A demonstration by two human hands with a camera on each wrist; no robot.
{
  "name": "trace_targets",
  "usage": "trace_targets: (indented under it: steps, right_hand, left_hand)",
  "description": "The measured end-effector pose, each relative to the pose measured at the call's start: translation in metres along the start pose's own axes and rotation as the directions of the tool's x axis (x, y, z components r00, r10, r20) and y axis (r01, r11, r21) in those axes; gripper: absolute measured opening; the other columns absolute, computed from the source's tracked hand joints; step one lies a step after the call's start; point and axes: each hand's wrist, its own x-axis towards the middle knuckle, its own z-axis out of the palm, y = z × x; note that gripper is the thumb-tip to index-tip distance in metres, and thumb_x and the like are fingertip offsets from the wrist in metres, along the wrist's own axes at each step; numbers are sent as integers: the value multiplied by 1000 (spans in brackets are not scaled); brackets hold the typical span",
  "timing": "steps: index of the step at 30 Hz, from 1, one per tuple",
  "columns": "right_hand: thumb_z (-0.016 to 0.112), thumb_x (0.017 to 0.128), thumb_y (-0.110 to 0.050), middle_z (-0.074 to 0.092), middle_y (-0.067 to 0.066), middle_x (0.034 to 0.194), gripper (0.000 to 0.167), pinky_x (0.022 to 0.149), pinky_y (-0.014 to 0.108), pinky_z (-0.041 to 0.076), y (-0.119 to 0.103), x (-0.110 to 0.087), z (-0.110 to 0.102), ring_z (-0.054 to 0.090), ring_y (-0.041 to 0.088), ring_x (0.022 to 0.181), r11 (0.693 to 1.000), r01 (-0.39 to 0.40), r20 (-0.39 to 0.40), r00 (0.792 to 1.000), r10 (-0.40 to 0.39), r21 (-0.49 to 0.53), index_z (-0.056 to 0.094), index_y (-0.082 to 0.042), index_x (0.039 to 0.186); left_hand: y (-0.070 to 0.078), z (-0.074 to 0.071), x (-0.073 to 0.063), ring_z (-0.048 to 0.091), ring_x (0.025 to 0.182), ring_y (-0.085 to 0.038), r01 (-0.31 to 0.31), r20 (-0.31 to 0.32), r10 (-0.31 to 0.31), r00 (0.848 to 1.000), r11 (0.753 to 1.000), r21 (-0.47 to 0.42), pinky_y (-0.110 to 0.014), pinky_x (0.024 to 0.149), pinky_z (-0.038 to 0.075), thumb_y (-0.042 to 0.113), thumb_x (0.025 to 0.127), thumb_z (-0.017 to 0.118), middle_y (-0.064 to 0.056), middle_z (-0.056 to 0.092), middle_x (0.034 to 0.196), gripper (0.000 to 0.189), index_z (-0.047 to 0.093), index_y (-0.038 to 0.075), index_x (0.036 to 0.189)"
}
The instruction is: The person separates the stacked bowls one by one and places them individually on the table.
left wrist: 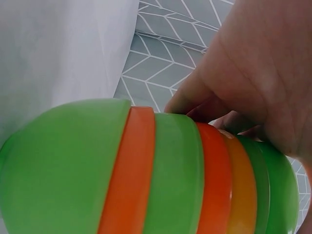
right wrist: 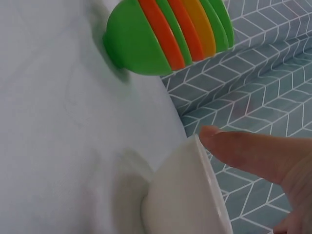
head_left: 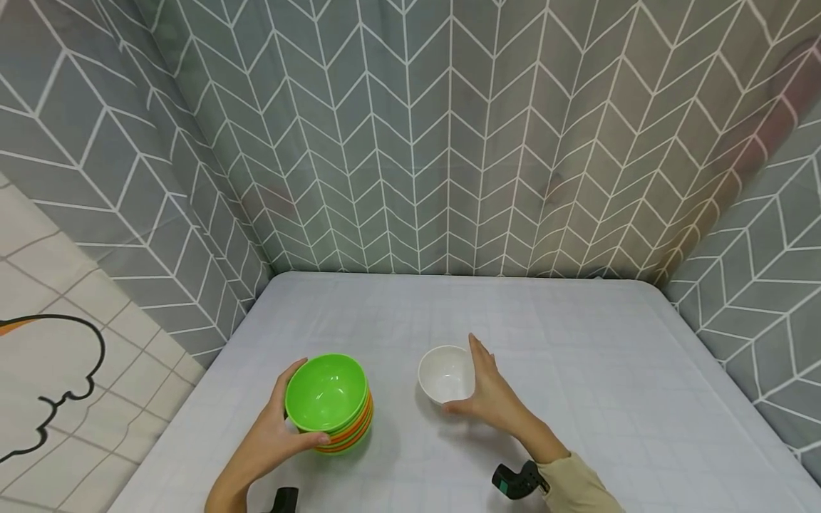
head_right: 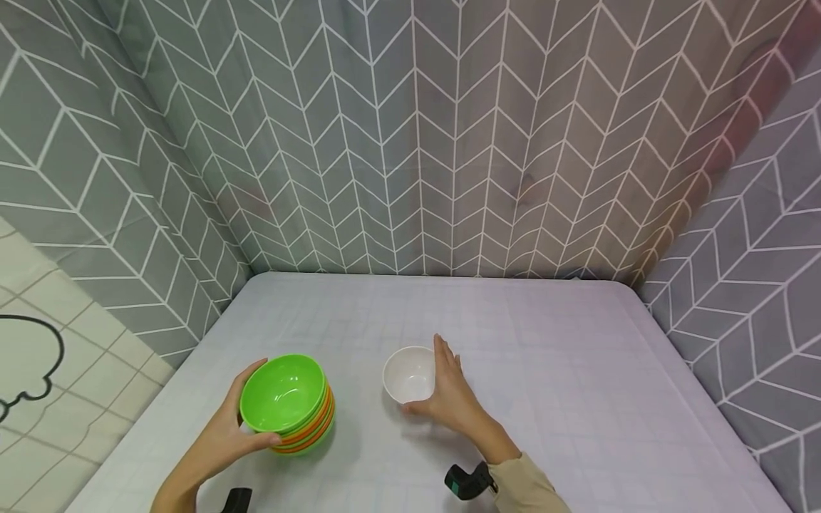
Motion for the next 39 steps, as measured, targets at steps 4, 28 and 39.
trace_targets:
  steps: [4,28,39]
  right_hand:
    - [92,63,-27,16,25,156,125,106,61,28,-10,2,0,19,46,139,999,15,9,1000,-15,43,10,0,154]
    - [79,74,-54,23,-2,157,108,110,49,30,-87,16,58,22,18,142,948,254,239,925,-296,193,17,-17,155]
    - [80,76,-46,25,5,155,107,108,49,33,-98,14,75,28,21,140,924,267,243,910,-335,275,17,-14,155]
  left_hand:
    - [-1,0,1,45,123,-38,-10,-1,10,1000,1000,-10,-61,96,36,18,61,92,-21,41,141,116,21,17,152]
    - [-6,1,2,47,120,-17,-81,5,81,997,997,-12,-38,95,45,18,63,92,-9,41,144,111,24,11,151]
    - [-11,3,1,46,120,-10,-80,22,83,996,992,-95,-31,98,40,12,61,92,-10,42,142,112,24,11,150]
